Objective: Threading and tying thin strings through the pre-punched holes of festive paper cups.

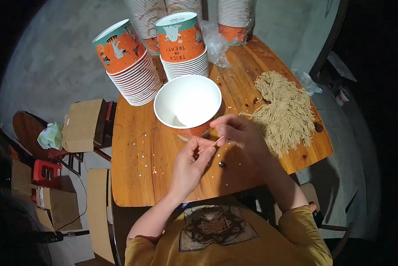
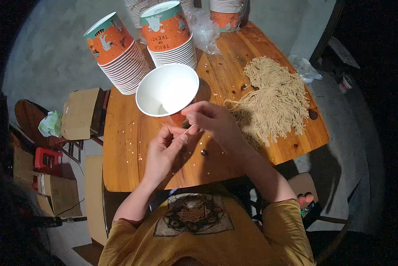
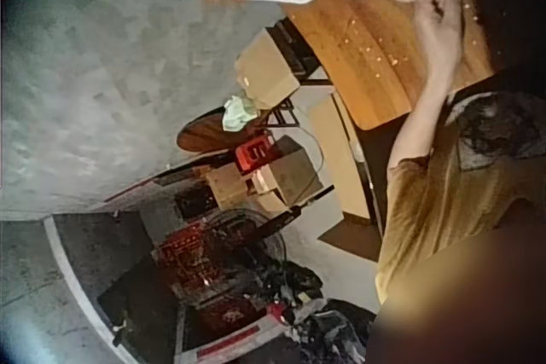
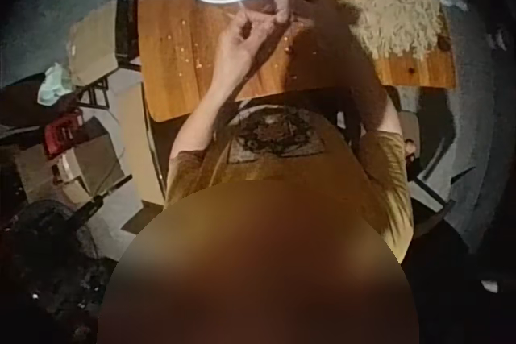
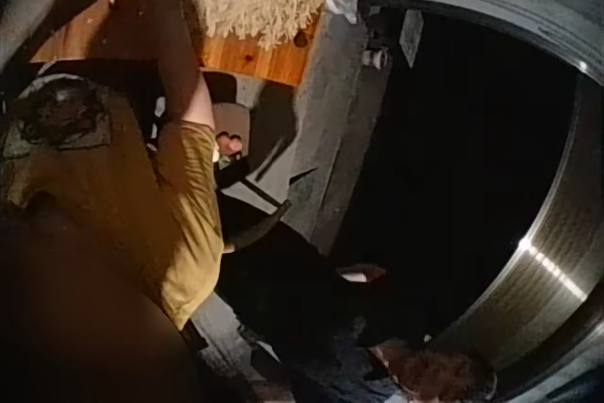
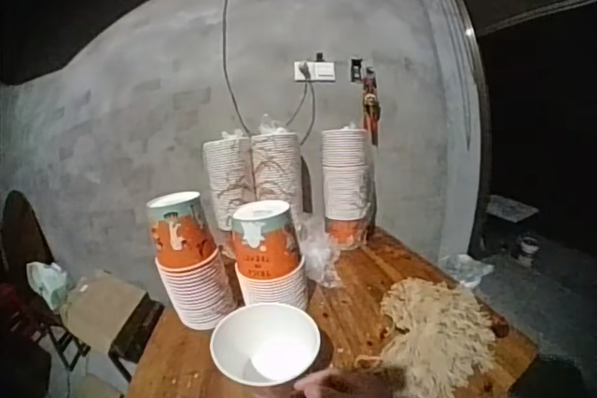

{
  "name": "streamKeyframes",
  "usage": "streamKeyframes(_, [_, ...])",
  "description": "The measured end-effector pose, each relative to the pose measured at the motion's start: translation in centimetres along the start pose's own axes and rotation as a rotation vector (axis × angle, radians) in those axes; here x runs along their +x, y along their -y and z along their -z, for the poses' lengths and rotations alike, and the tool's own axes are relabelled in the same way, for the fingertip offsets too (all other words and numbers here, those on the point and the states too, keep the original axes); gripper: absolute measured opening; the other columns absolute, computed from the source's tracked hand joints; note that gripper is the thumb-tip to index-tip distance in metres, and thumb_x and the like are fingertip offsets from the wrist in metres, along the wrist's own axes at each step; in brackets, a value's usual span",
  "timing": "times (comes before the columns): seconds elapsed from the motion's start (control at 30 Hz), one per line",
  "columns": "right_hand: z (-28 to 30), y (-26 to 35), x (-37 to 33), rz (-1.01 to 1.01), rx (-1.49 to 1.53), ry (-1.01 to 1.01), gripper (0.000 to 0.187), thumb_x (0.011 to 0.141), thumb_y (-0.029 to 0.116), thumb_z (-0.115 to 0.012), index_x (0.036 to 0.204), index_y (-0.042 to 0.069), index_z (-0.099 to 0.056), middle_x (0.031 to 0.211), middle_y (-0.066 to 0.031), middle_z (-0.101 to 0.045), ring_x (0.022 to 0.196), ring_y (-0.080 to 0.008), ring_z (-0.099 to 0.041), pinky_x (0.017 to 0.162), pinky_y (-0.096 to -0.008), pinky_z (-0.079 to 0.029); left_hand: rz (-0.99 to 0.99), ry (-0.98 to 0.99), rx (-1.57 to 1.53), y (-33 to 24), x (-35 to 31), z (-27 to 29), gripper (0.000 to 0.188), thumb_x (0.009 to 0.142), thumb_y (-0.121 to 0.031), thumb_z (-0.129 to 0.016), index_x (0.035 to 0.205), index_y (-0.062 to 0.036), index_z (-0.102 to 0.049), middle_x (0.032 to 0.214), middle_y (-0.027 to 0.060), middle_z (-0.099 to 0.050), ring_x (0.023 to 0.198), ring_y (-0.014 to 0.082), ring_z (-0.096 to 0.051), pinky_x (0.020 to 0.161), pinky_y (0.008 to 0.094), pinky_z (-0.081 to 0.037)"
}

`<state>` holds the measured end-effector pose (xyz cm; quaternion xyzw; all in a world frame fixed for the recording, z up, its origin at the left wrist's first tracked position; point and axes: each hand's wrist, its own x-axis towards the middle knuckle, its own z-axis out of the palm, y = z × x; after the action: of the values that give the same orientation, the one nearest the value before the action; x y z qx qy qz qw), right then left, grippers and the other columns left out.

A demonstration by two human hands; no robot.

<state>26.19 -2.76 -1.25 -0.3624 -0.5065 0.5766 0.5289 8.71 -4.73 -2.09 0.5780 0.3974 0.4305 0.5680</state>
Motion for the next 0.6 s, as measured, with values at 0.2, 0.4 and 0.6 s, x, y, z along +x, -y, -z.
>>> streamKeyframes(0.2, [1.2, -1.3, -1.1, -0.084, -0.188, -0.088, 0.021, 0.090, 0.020, -0.059, 0.100, 0.001, -0.062, 0.085, -0.0022, -0.061, 0.072, -0.0102, -0.057, 0.068, -0.0246, -0.047, -0.413, -0.062, 0.670, 0.1, 0.1, 0.6, 0.008, 0.087, -0.008, -0.061, 0.088, -0.0002, -0.058, 0.078, 0.0106, -0.058, 0.071, 0.0227, -0.057, 0.062, 0.0326, -0.046])
streamKeyframes(0.4, [1.0, -2.1, -1.7, 0.616, -1.017, -0.270, 0.020, 0.091, 0.019, -0.056, 0.102, 0.002, -0.059, 0.091, -0.0040, -0.057, 0.075, -0.0136, -0.057, 0.071, -0.0280, -0.047, -0.669, -0.035, 1.011, -1.4, 0.7, 0.7, 0.010, 0.082, -0.006, -0.064, 0.085, -0.0006, -0.056, 0.078, 0.0121, -0.052, 0.074, 0.0297, -0.054, 0.064, 0.0374, -0.046])
streamKeyframes(0.6, [-0.1, -2.9, -2.6, 0.051, -0.252, -0.030, 0.021, 0.093, 0.020, -0.053, 0.104, 0.001, -0.055, 0.091, -0.0047, -0.059, 0.081, -0.0127, -0.057, 0.075, -0.0285, -0.046, -0.836, 0.090, 1.103, -2.5, 2.3, 0.4, 0.014, 0.078, -0.006, -0.065, 0.086, -0.0025, -0.054, 0.075, 0.0097, -0.046, 0.071, 0.0266, -0.050, 0.062, 0.0354, -0.045])
